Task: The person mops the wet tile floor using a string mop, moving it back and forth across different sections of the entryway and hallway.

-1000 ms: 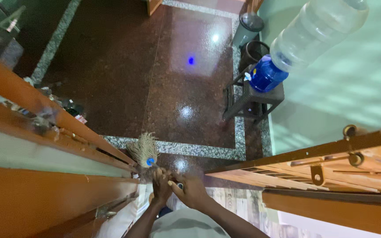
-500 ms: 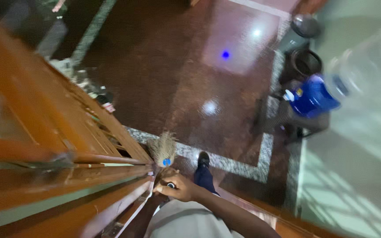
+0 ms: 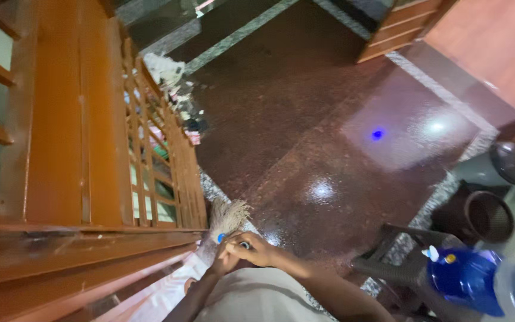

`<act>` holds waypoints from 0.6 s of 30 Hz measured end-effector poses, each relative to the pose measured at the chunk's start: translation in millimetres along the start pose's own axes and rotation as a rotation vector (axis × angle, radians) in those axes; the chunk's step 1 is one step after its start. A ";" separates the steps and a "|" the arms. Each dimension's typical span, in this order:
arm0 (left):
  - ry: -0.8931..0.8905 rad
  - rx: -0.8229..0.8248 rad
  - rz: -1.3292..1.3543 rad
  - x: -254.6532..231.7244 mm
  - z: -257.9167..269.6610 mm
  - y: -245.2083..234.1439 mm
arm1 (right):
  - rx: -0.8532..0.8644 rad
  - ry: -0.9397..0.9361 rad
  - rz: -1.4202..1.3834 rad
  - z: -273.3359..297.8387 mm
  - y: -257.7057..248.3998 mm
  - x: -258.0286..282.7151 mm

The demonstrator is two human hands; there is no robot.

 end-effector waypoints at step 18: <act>0.046 0.264 -0.008 19.7 0.5 9.3 | -0.258 -0.169 0.059 38.5 9.5 -34.2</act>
Point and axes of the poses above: each hand's wrist, its own z-axis away from the middle knuckle, its own y-axis out of the palm, x = y × z, the point moved 1 cm from there along -z, towards the middle knuckle, and after that the axes turned 1 degree about z, right-handed, at the moved point
